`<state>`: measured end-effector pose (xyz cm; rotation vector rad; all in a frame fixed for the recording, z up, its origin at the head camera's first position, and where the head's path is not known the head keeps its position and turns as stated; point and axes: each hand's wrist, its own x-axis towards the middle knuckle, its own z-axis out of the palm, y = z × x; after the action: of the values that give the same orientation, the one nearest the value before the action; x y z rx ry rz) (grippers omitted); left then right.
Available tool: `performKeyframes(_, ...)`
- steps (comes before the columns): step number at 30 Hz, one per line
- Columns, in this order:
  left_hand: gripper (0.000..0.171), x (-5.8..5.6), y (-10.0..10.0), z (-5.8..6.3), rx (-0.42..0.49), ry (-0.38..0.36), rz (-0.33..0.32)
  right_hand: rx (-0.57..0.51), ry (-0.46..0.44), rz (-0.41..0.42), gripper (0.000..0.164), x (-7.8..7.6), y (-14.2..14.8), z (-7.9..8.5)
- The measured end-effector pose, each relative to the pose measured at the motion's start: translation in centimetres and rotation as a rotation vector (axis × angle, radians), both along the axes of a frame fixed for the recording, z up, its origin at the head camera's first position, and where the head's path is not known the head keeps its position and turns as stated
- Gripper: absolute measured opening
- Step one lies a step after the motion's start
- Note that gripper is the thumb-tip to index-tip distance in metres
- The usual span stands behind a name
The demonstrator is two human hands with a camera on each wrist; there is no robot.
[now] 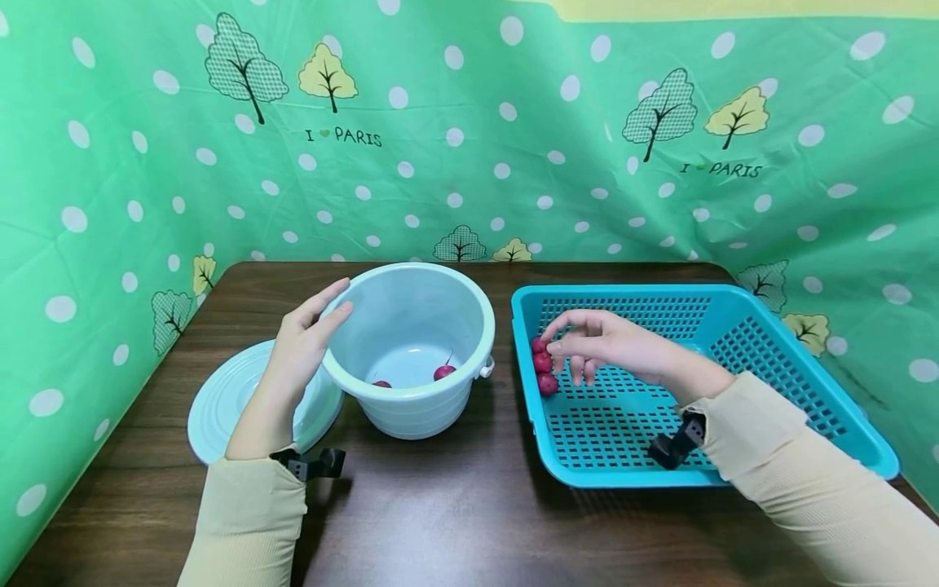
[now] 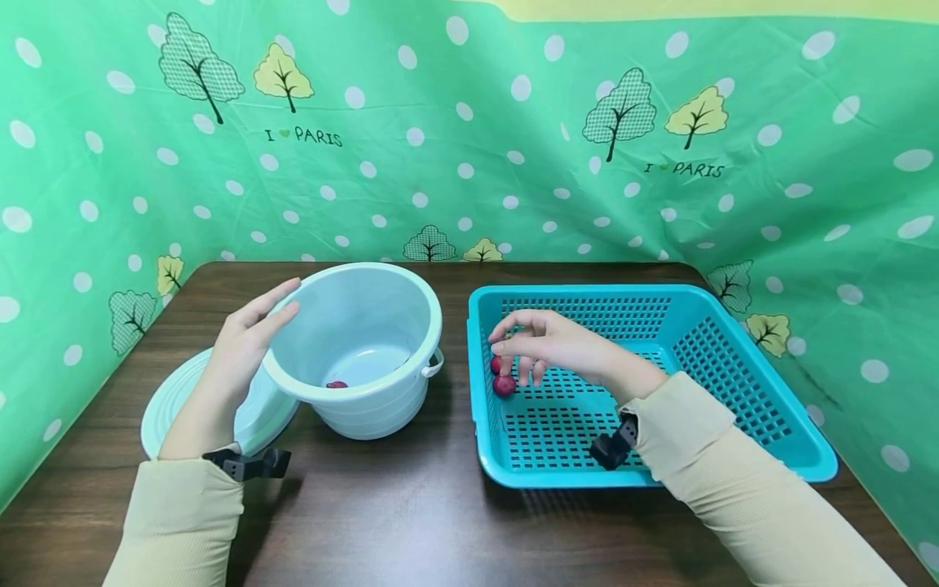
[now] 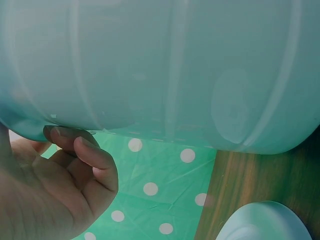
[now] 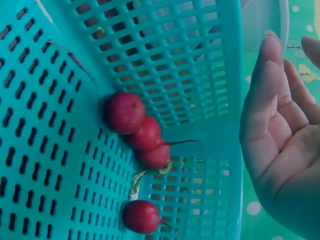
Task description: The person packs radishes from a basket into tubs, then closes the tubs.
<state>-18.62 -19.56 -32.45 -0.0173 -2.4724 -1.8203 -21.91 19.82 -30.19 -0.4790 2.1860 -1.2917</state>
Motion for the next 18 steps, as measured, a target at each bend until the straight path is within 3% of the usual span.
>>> performKeyframes(18, 0.054, 0.1, 0.0, -0.1, -0.005, 0.005, 0.003, 0.129, -0.063, 0.055, 0.048, -1.0, 0.9, -3.0)
